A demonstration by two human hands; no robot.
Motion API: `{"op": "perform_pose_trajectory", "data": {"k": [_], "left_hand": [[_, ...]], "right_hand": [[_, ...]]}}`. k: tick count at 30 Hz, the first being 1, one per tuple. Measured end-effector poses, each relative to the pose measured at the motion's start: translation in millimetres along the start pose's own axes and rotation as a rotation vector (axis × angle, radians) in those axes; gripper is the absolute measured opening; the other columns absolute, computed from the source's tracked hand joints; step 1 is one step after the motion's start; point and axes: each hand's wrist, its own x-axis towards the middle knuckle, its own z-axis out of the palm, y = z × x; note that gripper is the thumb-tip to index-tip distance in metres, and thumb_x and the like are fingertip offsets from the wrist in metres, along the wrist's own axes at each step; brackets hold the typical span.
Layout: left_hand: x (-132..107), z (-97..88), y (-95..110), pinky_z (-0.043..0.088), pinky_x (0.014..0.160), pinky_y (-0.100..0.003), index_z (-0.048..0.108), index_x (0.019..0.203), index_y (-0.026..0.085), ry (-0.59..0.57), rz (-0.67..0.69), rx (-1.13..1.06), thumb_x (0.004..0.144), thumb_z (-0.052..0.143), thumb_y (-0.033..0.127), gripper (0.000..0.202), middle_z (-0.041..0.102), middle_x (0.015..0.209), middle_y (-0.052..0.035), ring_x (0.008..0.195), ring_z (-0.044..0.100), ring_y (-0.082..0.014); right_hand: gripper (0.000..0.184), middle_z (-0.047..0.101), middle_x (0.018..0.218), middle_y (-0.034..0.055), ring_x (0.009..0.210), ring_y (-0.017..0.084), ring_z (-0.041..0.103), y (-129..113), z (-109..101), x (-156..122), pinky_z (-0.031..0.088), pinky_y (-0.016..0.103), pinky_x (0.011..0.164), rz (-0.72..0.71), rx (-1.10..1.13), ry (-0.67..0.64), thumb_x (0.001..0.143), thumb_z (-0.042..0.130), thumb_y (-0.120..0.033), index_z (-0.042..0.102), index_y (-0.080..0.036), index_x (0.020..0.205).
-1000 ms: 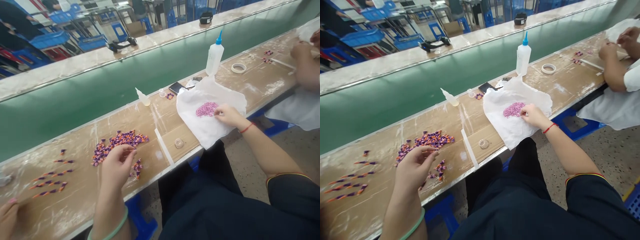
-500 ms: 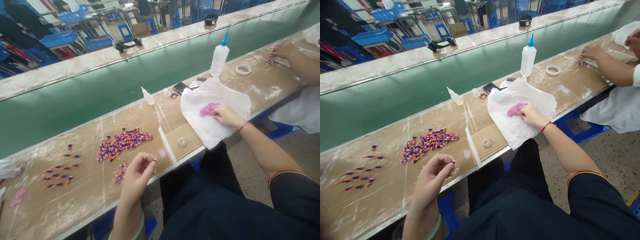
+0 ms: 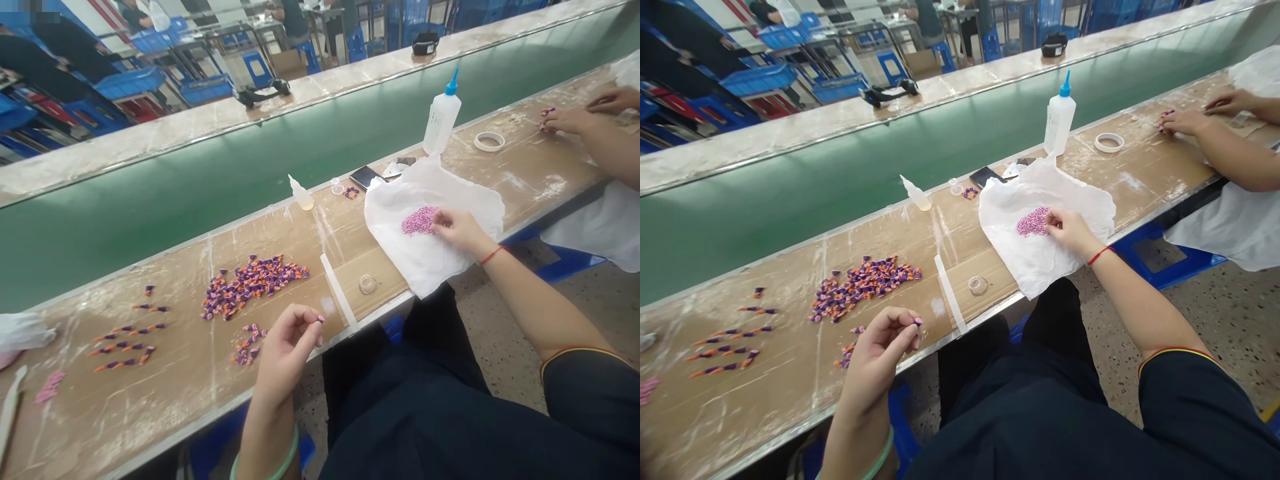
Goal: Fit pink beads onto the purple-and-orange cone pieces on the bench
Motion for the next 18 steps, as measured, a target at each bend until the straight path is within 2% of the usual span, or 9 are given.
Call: {"op": "perform_pose_trajectory", "data": {"k": [4,7,10,14,18], "left_hand": [[-0.8,0.5,-0.8,0.045,0.051,-0.023,0.058,0.081,0.019,0.021,0.006,-0.033,0.085,0.066,0.032,0.017,0.059,0.072,0.0004,0.055,0.056,-0.0118],[-1.2,-0.6,-5.2,0.046,0.052,-0.024,0.061,0.087,0.019,0.036,0.015,-0.032,0.086,0.066,0.033,0.014,0.059,0.068,0.0013,0.055,0.057,-0.0128],[-0.7,-1.7,-9.9,0.046,0.053,-0.025,0.064,0.092,0.020,0.019,0.036,-0.031,0.087,0.066,0.033,0.015,0.059,0.066,0.0016,0.056,0.058,-0.0140],[-0.3,-1.3,-13.1,0.046,0.054,-0.025,0.064,0.092,0.020,-0.008,0.058,-0.072,0.089,0.066,0.033,0.014,0.059,0.064,0.0019,0.056,0.058,-0.0137],[-0.9,1.6,-12.7,0.046,0.053,-0.025,0.066,0.091,0.020,-0.010,0.069,-0.104,0.088,0.066,0.032,0.013,0.057,0.063,0.0019,0.055,0.057,-0.0136]], "right_hand": [[0.035,0.069,0.076,0.0053,0.072,0.020,0.064,-3.2,-0.3,-2.2,0.052,0.037,0.071,0.066,0.207,0.004,0.072,0.074,-0.049,0.063,-0.018,0.083],[0.045,0.073,0.085,0.0074,0.079,0.021,0.069,-15.1,-3.4,-10.8,0.056,0.039,0.077,0.094,0.339,-0.019,0.070,0.077,-0.056,0.067,-0.018,0.093],[0.045,0.075,0.089,0.0073,0.086,0.021,0.071,-33.0,-7.3,-23.5,0.058,0.041,0.083,0.119,0.469,-0.052,0.069,0.081,-0.053,0.071,-0.018,0.096],[0.042,0.075,0.086,0.0046,0.086,0.020,0.072,-53.8,-10.0,-38.4,0.057,0.041,0.087,0.137,0.668,-0.106,0.068,0.087,-0.043,0.074,-0.019,0.099],[0.039,0.073,0.080,0.0017,0.084,0.019,0.073,-69.5,-10.3,-49.1,0.058,0.038,0.085,0.106,0.700,-0.143,0.073,0.085,-0.038,0.069,-0.020,0.103]]}}
